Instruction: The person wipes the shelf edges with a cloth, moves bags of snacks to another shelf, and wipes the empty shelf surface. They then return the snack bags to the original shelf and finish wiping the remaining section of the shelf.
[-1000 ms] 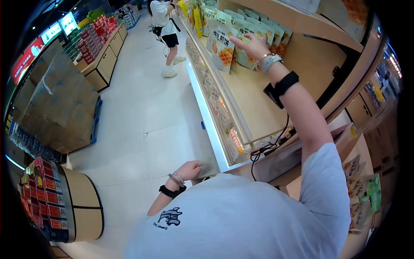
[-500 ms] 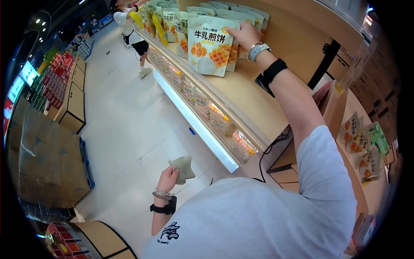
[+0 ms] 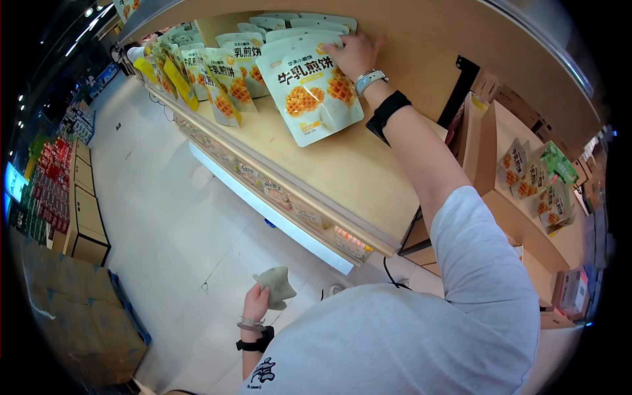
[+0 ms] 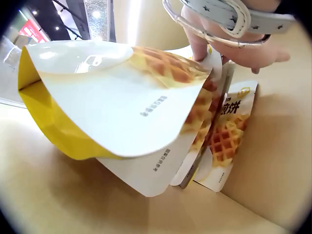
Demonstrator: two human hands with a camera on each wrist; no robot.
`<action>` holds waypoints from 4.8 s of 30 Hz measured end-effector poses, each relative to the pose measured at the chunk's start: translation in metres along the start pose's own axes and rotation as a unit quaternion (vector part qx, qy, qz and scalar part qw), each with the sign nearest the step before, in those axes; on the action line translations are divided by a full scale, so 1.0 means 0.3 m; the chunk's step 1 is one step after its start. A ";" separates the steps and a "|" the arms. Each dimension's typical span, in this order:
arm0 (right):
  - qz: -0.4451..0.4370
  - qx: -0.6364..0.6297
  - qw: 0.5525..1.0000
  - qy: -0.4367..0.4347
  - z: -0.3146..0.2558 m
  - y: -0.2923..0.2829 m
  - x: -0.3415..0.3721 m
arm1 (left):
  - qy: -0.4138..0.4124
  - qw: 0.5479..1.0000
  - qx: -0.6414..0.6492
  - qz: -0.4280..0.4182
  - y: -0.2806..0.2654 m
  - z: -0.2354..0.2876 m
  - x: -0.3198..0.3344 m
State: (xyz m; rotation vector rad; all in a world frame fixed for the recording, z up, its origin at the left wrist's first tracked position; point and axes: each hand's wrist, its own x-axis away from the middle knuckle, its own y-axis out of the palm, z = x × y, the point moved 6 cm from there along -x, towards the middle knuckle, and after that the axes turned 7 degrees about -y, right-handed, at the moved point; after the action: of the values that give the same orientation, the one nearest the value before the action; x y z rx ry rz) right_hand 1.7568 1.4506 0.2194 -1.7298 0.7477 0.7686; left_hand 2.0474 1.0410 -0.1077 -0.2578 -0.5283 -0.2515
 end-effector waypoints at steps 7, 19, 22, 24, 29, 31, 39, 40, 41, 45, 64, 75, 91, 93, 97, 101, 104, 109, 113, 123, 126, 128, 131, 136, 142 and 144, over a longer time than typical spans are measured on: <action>0.012 -0.146 0.987 0.072 0.087 0.089 -0.033 | 0.008 1.000 0.024 -0.007 0.014 -0.012 -0.056; -0.136 -0.097 0.983 -0.075 -0.012 0.070 -0.080 | 0.014 1.000 0.021 0.006 0.007 -0.053 -0.035; -0.188 -0.089 0.973 -0.097 -0.011 0.086 -0.105 | -0.009 0.999 0.039 0.006 0.021 -0.066 -0.016; -0.160 -0.109 0.977 -0.087 0.011 0.124 -0.120 | -0.020 0.999 0.035 0.008 0.032 -0.063 0.004; -0.117 -0.118 0.984 -0.061 0.049 0.205 -0.110 | -0.011 0.999 0.025 0.021 0.045 -0.084 0.020; -0.141 -0.057 0.987 -0.055 -0.053 0.115 -0.068 | -0.017 0.999 0.019 0.021 0.048 -0.075 0.030; -0.049 -0.175 0.982 -0.048 -0.094 -0.100 0.098 | -0.008 1.000 -0.019 -0.004 0.078 -0.022 0.021; -0.056 -0.165 0.983 -0.050 -0.090 -0.166 0.118 | -0.002 1.000 -0.029 -0.012 0.088 -0.017 0.008; -0.062 -0.155 0.985 -0.053 -0.086 -0.231 0.138 | 0.004 0.999 -0.040 -0.023 0.100 -0.018 -0.007; 0.020 -0.146 0.973 -0.177 -0.112 -0.541 0.261 | -0.022 0.990 -0.100 -0.099 0.189 0.020 -0.047; 0.056 0.066 0.955 0.283 0.800 -1.253 1.283 | 0.088 0.796 -0.524 -0.290 0.903 0.209 -0.114; 0.097 0.336 0.809 0.472 1.510 -1.305 1.960 | 0.094 0.809 -0.501 -0.292 1.072 0.215 -0.119; 0.074 0.093 0.820 0.560 1.645 -1.203 2.177 | 0.085 0.799 -0.523 -0.286 1.098 0.251 -0.143; 0.055 0.018 0.821 0.568 1.628 -1.177 2.174 | 0.079 0.804 -0.520 -0.278 1.098 0.271 -0.133; 0.016 0.034 0.849 0.527 1.548 -1.203 2.065 | 0.094 0.796 -0.527 -0.283 1.090 0.271 -0.130; 0.032 0.022 0.852 0.522 1.567 -1.211 2.085 | 0.092 0.781 -0.550 -0.280 1.094 0.308 -0.118; 0.074 -0.030 0.870 0.486 1.610 -1.201 2.148 | 0.099 0.787 -0.539 -0.285 1.077 0.286 -0.120; 0.153 0.100 0.847 0.499 1.473 -1.351 2.153 | 0.087 0.799 -0.522 -0.286 1.044 0.245 -0.137; 0.282 0.103 0.733 0.611 1.299 -1.486 2.519 | 0.083 0.795 -0.511 -0.315 1.057 0.238 -0.128; -0.207 0.033 0.545 0.812 0.735 -1.405 3.422 | 0.050 0.774 -0.514 -0.367 1.273 0.077 -0.129; -0.228 -0.046 0.525 0.818 0.784 -1.305 3.401 | 0.022 0.781 -0.520 -0.346 1.362 0.026 -0.097; -0.257 -0.058 0.550 0.792 0.846 -1.210 3.467 | 0.007 0.794 -0.521 -0.313 1.389 -0.039 -0.097; -0.312 -0.089 0.550 0.769 0.970 -1.108 3.473 | -0.028 0.760 -0.589 -0.274 1.416 -0.129 -0.116; -0.327 -0.072 0.511 0.792 1.169 -0.973 3.670 | -0.085 0.803 -0.539 -0.239 1.480 -0.333 -0.220; -0.306 0.023 0.500 0.810 1.500 -0.794 4.036 | -0.150 0.777 -0.557 -0.252 1.615 -0.687 -0.485; -0.307 0.020 0.496 0.812 1.572 -0.720 4.145 | -0.124 0.777 -0.561 -0.260 1.694 -0.770 -0.567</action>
State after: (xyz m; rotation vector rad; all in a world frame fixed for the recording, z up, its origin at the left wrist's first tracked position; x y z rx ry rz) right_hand 2.6069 1.8157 -0.7600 -2.0600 1.0685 -1.7398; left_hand 2.1647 1.4756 -0.4790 -1.3400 -0.6551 -1.0939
